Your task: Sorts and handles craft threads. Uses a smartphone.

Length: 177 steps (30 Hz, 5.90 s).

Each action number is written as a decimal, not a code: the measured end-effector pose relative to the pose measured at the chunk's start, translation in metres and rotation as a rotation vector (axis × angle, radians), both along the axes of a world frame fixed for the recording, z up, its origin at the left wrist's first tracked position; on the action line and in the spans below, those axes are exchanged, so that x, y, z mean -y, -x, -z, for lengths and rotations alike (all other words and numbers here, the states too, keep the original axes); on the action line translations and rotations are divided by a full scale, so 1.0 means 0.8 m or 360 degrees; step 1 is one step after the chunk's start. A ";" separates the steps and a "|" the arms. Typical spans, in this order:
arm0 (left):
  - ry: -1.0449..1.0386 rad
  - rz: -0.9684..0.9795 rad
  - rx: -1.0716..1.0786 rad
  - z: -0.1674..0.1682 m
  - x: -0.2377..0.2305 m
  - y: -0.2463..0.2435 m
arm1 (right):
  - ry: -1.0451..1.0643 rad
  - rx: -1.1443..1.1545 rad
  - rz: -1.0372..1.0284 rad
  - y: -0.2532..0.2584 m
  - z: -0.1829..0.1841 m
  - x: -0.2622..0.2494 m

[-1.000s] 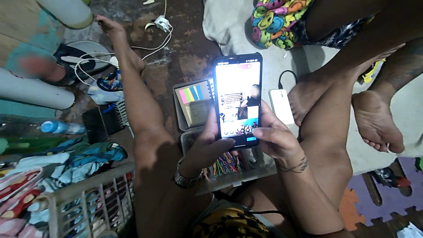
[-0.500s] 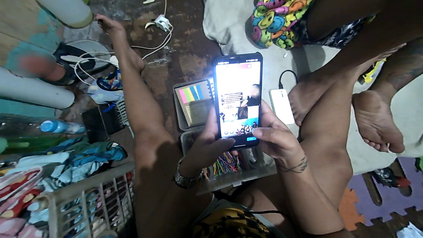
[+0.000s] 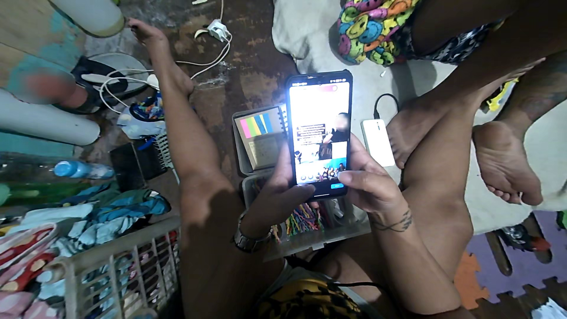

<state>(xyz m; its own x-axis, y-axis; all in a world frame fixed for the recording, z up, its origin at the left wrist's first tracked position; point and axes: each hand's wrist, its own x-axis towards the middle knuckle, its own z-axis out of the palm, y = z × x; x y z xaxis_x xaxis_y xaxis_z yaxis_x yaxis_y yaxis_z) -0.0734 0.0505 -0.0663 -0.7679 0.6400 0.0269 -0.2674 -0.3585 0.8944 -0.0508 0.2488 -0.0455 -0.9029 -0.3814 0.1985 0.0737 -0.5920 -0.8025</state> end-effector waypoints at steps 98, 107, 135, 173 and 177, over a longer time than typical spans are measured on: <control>0.0267 0.0015 -0.0314 -0.020 -0.017 -0.011 | -0.0581 0.0279 0.0774 0.001 -0.012 0.016; 0.0270 0.0012 -0.0350 -0.020 -0.019 -0.012 | -0.0589 0.0299 0.0802 0.000 -0.012 0.016; 0.0304 0.0029 -0.0421 -0.021 -0.020 -0.013 | -0.0574 0.0314 0.0786 0.001 -0.012 0.015; 0.0254 0.0028 -0.0463 -0.019 -0.023 -0.013 | -0.0593 0.0389 0.0823 0.001 -0.017 0.016; 0.0265 0.0032 -0.0421 -0.022 -0.023 -0.014 | -0.0563 0.0433 0.0850 0.001 -0.017 0.018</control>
<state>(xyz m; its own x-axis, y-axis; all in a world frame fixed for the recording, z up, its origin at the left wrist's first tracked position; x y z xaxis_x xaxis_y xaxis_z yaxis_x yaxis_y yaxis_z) -0.0626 0.0693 -0.0485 -0.7351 0.6676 0.1179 -0.0229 -0.1983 0.9799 -0.0514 0.2348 -0.0321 -0.9849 0.1288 -0.1160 0.0712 -0.3096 -0.9482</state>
